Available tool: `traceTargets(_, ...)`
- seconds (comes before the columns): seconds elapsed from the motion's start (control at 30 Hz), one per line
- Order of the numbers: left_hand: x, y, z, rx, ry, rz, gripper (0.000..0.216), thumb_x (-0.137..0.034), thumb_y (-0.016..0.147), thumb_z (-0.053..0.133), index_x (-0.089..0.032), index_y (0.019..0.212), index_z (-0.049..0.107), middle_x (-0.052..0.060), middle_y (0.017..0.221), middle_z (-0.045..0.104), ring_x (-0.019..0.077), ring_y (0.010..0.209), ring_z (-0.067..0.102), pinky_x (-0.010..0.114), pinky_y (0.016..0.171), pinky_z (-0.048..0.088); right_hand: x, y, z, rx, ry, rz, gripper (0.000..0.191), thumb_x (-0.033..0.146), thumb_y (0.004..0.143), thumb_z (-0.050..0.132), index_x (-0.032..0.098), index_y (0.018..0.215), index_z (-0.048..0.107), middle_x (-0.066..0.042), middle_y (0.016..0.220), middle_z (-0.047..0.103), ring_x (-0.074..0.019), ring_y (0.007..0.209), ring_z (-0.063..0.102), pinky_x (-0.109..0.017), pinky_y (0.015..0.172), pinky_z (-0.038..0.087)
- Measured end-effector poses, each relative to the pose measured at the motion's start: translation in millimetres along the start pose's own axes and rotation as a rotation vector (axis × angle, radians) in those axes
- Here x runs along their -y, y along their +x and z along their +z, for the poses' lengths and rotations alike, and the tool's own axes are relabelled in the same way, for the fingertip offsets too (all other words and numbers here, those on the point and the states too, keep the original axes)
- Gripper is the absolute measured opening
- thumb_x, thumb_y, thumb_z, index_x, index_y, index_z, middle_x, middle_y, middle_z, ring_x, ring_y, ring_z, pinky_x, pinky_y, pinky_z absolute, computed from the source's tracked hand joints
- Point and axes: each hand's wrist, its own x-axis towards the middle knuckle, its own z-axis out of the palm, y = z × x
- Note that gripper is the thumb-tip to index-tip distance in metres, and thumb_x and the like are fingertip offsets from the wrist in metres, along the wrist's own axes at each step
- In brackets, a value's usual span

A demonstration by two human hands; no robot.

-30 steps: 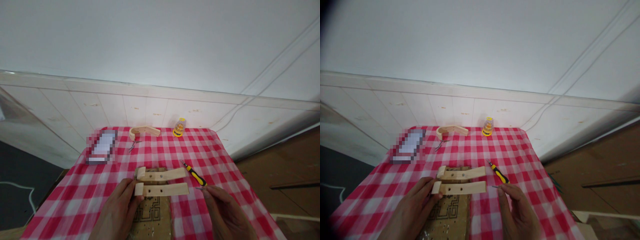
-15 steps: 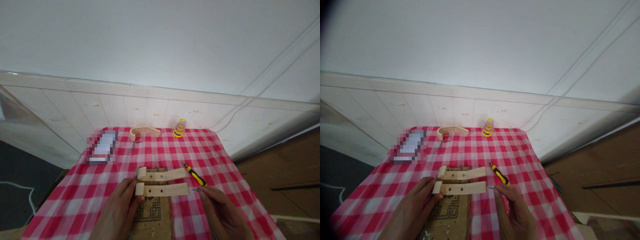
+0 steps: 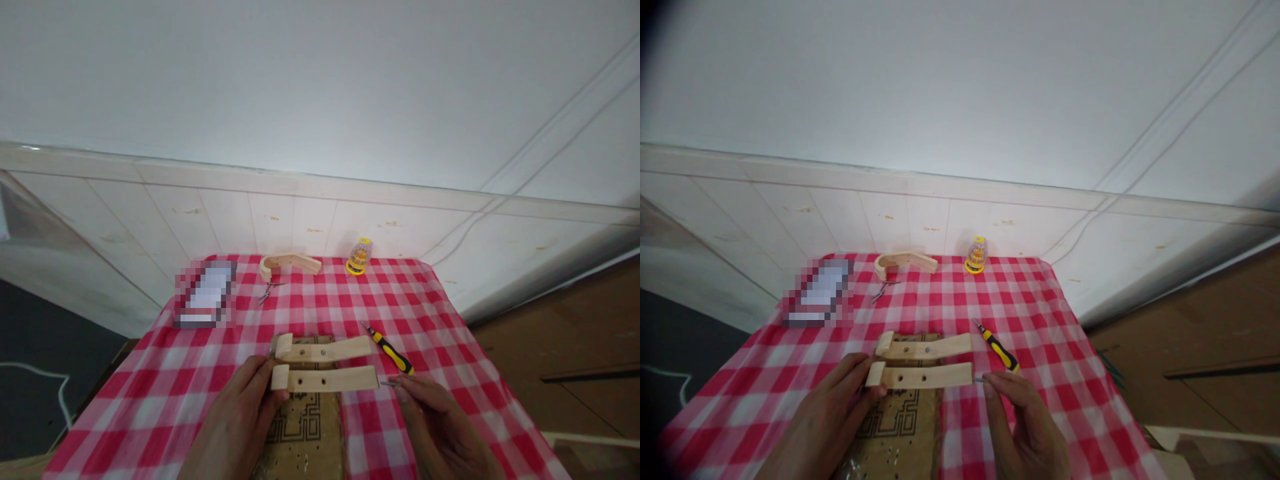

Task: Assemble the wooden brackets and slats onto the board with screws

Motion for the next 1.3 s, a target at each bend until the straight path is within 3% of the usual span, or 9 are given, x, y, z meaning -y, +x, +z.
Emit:
traceTargets(0.27,-1.2,0.9,-0.1,0.006,0.005,-0.002,0.034,-0.042,0.098,0.043,-0.023,0.112,0.068,0.009,0.121,0.067,0.0262,0.109,0.068,0.044,0.094,0.059,-4.2,3.4,-0.6,0.036,-0.132,-0.183,0.008,0.023,0.090,0.072,0.025,0.096,0.076,-0.005,0.092,0.078,-0.0202,0.086,0.077,-0.029,0.081,0.065)
traceTargets(1.3,-2.6,-0.2,-1.9,-0.009,0.031,0.009,0.031,-0.040,0.097,0.046,-0.024,0.111,0.069,0.008,0.120,0.068,0.0255,0.105,0.070,0.041,0.091,0.061,1.6,11.4,-5.3,0.053,-0.205,-0.223,0.010,0.020,0.090,0.070,0.025,0.097,0.074,-0.004,0.093,0.078,-0.0199,0.083,0.078,-0.029,0.077,0.066)
